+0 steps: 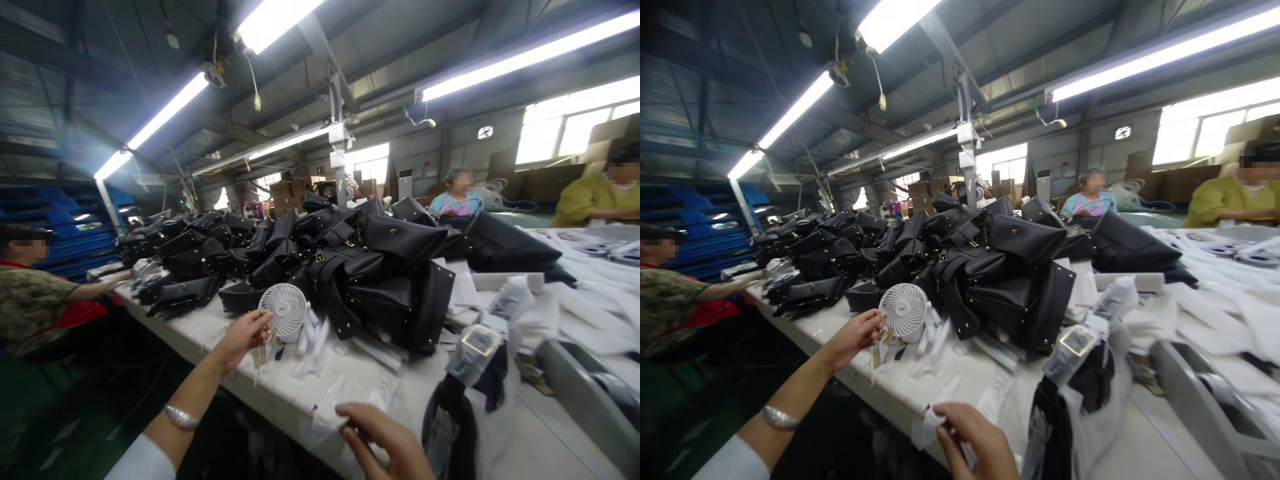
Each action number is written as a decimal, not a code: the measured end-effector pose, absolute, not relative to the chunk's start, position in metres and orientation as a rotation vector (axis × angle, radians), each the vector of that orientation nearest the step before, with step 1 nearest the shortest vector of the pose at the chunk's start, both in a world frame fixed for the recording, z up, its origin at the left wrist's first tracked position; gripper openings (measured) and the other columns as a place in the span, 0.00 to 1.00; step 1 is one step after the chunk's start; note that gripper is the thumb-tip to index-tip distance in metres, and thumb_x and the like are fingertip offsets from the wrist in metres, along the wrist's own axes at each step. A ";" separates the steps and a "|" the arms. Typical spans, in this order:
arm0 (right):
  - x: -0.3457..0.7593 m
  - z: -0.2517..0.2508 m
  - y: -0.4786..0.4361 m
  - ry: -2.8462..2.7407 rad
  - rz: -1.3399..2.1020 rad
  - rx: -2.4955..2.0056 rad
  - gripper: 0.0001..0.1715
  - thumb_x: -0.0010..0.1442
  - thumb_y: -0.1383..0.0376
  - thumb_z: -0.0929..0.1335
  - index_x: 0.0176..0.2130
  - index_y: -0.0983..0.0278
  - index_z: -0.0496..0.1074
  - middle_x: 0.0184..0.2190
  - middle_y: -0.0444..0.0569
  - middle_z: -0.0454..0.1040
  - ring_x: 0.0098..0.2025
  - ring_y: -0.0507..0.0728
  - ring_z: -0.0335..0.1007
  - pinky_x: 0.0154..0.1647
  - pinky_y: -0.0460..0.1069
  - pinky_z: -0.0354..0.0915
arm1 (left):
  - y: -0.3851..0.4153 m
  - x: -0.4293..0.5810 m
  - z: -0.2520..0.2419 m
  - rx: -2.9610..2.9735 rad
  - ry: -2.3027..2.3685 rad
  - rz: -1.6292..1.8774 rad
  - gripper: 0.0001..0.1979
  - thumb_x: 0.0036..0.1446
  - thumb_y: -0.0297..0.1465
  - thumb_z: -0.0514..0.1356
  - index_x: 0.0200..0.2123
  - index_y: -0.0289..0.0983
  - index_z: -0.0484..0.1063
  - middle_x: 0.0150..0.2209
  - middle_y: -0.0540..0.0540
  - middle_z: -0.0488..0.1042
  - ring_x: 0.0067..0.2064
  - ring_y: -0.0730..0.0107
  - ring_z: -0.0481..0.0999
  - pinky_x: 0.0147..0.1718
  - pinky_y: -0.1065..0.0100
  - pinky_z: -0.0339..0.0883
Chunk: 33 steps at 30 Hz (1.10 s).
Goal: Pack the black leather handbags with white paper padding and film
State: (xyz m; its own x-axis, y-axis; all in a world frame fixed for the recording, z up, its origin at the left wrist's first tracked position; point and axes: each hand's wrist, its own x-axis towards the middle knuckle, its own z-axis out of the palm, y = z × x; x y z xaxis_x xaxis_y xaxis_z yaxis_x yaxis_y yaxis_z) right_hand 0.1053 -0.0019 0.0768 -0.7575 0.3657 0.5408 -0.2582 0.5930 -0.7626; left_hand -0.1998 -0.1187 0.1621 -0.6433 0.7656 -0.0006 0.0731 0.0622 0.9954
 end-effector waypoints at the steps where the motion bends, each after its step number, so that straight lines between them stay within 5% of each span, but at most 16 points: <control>1: 0.096 0.083 -0.001 -2.092 1.175 -0.111 0.17 0.65 0.64 0.66 0.53 0.59 0.74 0.47 0.53 0.78 0.46 0.57 0.77 0.44 0.46 0.74 | -0.118 -0.187 0.170 0.862 1.754 1.613 0.14 0.57 0.41 0.65 0.35 0.36 0.67 0.29 0.55 0.66 0.23 0.84 0.62 0.20 0.79 0.55; 4: 0.074 0.102 0.001 -2.006 1.193 -0.187 0.31 0.61 0.66 0.69 0.62 0.57 0.64 0.62 0.55 0.65 0.64 0.62 0.61 0.59 0.56 0.66 | -0.115 -0.145 0.190 0.938 1.620 1.541 0.16 0.55 0.42 0.66 0.35 0.36 0.67 0.28 0.56 0.65 0.21 0.87 0.55 0.16 0.80 0.44; 8: 0.069 0.111 0.000 -1.997 1.307 -0.154 0.48 0.52 0.66 0.75 0.67 0.57 0.56 0.68 0.54 0.55 0.70 0.64 0.46 0.69 0.64 0.46 | -0.108 -0.091 0.206 0.975 1.457 1.434 0.14 0.58 0.41 0.65 0.34 0.37 0.67 0.24 0.58 0.61 0.18 0.88 0.50 0.15 0.79 0.40; 12: 0.087 0.104 -0.011 -1.851 1.603 -0.097 0.51 0.49 0.62 0.77 0.66 0.58 0.57 0.64 0.56 0.64 0.66 0.64 0.58 0.66 0.62 0.54 | -0.098 -0.054 0.207 0.956 1.313 1.384 0.14 0.58 0.40 0.65 0.33 0.36 0.67 0.26 0.57 0.62 0.18 0.89 0.48 0.14 0.80 0.39; 17: 0.118 0.091 -0.020 -1.579 1.883 -0.236 0.24 0.56 0.52 0.74 0.45 0.68 0.76 0.36 0.55 0.81 0.39 0.61 0.80 0.44 0.54 0.73 | -0.085 -0.031 0.196 0.929 1.180 1.322 0.13 0.59 0.40 0.64 0.35 0.37 0.67 0.26 0.58 0.59 0.18 0.89 0.41 0.14 0.80 0.39; 20: 0.143 0.083 -0.015 -1.636 1.711 -0.371 0.19 0.60 0.53 0.71 0.36 0.68 0.79 0.31 0.53 0.81 0.33 0.58 0.79 0.38 0.50 0.73 | -0.078 -0.026 0.185 0.933 1.211 1.260 0.13 0.59 0.40 0.64 0.34 0.37 0.67 0.25 0.58 0.60 0.18 0.88 0.43 0.15 0.78 0.37; 24: 0.181 0.070 -0.006 -1.846 1.165 -0.501 0.12 0.62 0.62 0.69 0.43 0.62 0.80 0.36 0.51 0.82 0.39 0.59 0.80 0.42 0.49 0.73 | -0.070 -0.020 0.165 1.011 1.342 1.112 0.17 0.57 0.45 0.64 0.34 0.38 0.68 0.24 0.57 0.62 0.18 0.86 0.47 0.15 0.75 0.34; 27: 0.207 0.063 0.000 -1.964 0.797 -0.504 0.22 0.60 0.71 0.65 0.52 0.59 0.76 0.46 0.50 0.80 0.47 0.58 0.77 0.48 0.48 0.72 | -0.063 -0.014 0.149 1.129 1.379 0.961 0.20 0.55 0.51 0.62 0.32 0.39 0.68 0.20 0.59 0.59 0.16 0.84 0.46 0.14 0.73 0.34; 33: 0.231 0.050 0.009 -1.998 0.332 -0.472 0.36 0.58 0.75 0.63 0.64 0.57 0.63 0.55 0.49 0.75 0.55 0.58 0.71 0.58 0.51 0.67 | -0.055 0.001 0.147 1.378 1.383 0.874 0.20 0.51 0.47 0.67 0.37 0.38 0.72 0.26 0.51 0.74 0.24 0.79 0.62 0.22 0.76 0.50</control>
State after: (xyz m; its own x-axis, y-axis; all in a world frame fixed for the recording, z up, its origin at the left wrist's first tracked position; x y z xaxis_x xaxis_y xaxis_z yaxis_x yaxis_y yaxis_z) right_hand 0.2306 0.0094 0.0501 -0.4109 0.4636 0.7850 0.1844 0.8855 -0.4264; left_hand 0.0011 -0.0546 0.1469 0.1003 0.9850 -0.1401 0.2968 0.1048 0.9492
